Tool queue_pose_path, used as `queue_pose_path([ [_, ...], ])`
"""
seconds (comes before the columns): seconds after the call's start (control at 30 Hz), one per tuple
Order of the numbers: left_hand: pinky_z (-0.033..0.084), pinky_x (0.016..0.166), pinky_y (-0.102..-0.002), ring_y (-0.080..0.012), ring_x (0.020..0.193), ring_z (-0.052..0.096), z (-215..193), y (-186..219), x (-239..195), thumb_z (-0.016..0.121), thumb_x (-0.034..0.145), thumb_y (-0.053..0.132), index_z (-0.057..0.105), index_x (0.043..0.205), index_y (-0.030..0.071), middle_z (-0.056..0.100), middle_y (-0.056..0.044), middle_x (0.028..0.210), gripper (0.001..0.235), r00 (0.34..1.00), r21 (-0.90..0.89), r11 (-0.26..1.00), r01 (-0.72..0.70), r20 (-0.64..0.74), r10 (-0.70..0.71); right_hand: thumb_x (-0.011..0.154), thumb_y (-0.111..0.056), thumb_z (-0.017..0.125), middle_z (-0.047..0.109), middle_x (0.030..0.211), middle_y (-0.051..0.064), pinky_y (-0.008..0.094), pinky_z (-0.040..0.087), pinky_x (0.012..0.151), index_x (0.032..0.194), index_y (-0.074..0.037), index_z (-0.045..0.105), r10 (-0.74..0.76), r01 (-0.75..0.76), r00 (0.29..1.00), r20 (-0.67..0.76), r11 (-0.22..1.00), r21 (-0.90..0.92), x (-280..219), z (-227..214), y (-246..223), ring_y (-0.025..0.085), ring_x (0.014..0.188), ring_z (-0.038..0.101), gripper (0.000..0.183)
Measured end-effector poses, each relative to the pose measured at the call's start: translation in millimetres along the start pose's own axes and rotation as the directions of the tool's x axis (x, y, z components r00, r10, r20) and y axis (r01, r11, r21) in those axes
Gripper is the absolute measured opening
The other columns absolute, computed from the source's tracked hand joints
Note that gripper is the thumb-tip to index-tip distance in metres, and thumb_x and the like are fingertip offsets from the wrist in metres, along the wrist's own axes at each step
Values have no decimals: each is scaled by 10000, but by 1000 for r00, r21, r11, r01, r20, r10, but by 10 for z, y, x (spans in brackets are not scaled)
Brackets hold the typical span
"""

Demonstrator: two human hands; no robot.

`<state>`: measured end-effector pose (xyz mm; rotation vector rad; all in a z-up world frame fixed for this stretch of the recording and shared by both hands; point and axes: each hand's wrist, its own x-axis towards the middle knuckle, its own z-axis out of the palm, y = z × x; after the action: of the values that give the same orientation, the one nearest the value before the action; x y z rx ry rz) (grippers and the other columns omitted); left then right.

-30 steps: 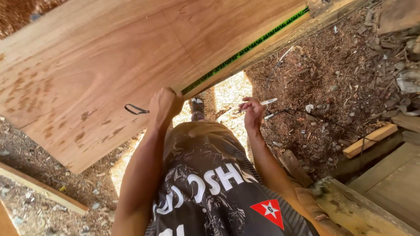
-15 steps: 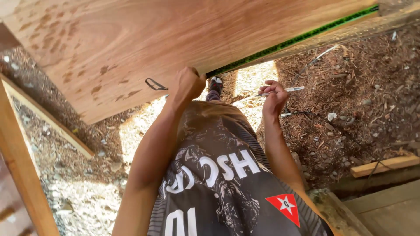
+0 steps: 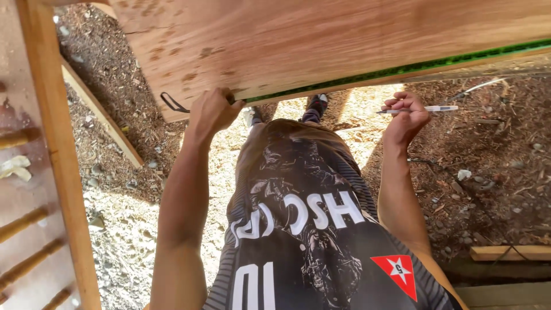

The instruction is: The person measures a large wooden board using a green tape measure and marks it with a white marker. They then use a metal ruler to draw straight lines on the wood surface.

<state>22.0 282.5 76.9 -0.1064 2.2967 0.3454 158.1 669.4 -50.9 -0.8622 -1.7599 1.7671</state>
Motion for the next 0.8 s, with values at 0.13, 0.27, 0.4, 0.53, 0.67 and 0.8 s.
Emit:
queue_pose_path([
  [0.13, 551, 822, -528, -458, 958, 722, 71, -873, 217, 658, 870, 459, 769, 1004, 144, 734, -214, 917, 360, 998, 48, 999, 12, -68, -9, 845, 76, 545, 634, 872, 213, 315, 637, 525, 621, 29, 538, -2, 1, 999, 38, 1000, 24, -318, 466, -59, 235, 642, 680, 229],
  [0.27, 541, 770, -521, -431, 914, 736, -40, -1284, 174, 647, 886, 414, 779, 1004, 140, 737, -195, 882, 327, 996, 63, 998, 7, -95, -1, 861, 64, 557, 625, 852, 234, 329, 631, 518, 624, 38, 535, -45, 40, 995, 86, 997, 61, -701, 915, -163, 255, 633, 678, 239],
  [0.4, 538, 683, -420, -331, 751, 716, -147, -1610, 181, 638, 951, 405, 774, 1030, 154, 702, -113, 767, 296, 995, 65, 998, 1, -103, 5, 859, 34, 556, 622, 832, 244, 337, 620, 503, 614, 40, 529, -85, 75, 985, 152, 995, 70, -1076, 1257, -326, 260, 619, 668, 247],
  [0.53, 504, 631, -384, -271, 689, 667, -284, -1874, 213, 615, 1009, 411, 765, 1051, 150, 674, -60, 725, 303, 996, 88, 995, -55, -62, 60, 865, 7, 558, 627, 847, 250, 342, 631, 520, 622, 35, 528, -102, 88, 977, 187, 993, 81, -1307, 1442, -297, 261, 636, 673, 246],
  [0.67, 510, 667, -440, -314, 779, 717, -311, -2025, 262, 668, 963, 439, 775, 1006, 157, 704, -94, 771, 305, 996, 80, 995, -61, -64, 66, 900, -368, 574, 626, 891, 236, 302, 648, 595, 751, 13, 548, -137, 132, 955, 262, 991, 35, -1483, 1626, -309, 254, 696, 685, 410],
  [0.8, 539, 707, -461, -324, 846, 738, -392, -2089, 235, 672, 947, 466, 785, 1007, 171, 736, -105, 823, 322, 998, 76, 996, -56, -38, 59, 777, -888, 577, 616, 981, 199, 250, 636, 591, 951, -37, 510, -139, 121, 921, 363, 990, 72, -1674, 1841, -297, 180, 720, 670, 871],
])
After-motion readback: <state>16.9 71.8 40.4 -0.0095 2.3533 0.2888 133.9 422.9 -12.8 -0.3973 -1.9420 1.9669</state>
